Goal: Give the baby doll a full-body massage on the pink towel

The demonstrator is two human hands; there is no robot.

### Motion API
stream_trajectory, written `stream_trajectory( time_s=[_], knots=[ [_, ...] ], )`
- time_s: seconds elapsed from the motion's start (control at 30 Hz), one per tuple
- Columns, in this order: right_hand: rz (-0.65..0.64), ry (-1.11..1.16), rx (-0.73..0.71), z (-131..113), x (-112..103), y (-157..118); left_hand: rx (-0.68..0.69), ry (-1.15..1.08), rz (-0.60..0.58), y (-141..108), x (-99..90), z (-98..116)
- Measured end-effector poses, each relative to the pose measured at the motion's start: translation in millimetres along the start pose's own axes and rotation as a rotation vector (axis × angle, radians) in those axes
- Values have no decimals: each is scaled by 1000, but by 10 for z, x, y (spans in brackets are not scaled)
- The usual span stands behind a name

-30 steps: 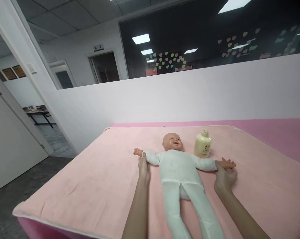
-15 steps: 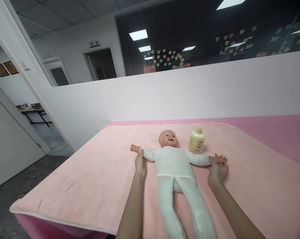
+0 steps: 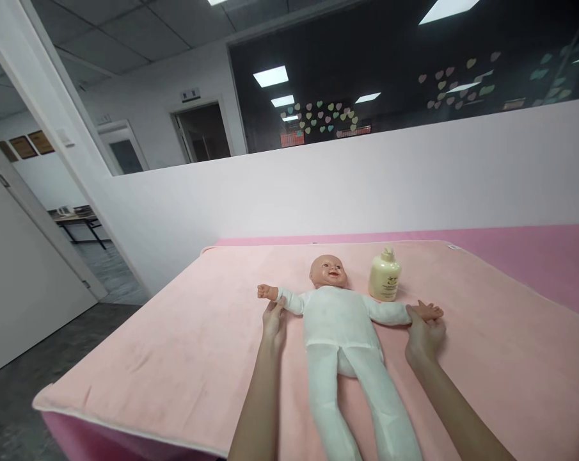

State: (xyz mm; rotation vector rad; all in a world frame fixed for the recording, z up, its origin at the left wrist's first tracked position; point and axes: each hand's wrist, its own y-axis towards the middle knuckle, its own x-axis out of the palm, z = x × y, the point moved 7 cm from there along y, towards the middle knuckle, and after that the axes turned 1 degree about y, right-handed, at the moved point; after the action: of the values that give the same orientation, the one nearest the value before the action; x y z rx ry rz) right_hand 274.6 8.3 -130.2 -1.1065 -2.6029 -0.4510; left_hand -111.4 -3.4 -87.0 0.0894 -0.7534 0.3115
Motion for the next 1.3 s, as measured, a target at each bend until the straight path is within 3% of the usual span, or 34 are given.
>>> stream_trajectory(
  time_s=[0.33,0.7,0.93,1.3],
  knots=[
    [70,103,-18,-36,-14,-1,16,53,57,41,-62,-8],
    [58,-89,-88,-49,-10,-9,30,10,97,95,-9,-29],
    [30,-120,-52,-80,33,-46,8,-46,162,52,-47,-24],
    [15,-34,-42,-85,40,-60,-2,-75,136,69,-61,-14]
  ],
)
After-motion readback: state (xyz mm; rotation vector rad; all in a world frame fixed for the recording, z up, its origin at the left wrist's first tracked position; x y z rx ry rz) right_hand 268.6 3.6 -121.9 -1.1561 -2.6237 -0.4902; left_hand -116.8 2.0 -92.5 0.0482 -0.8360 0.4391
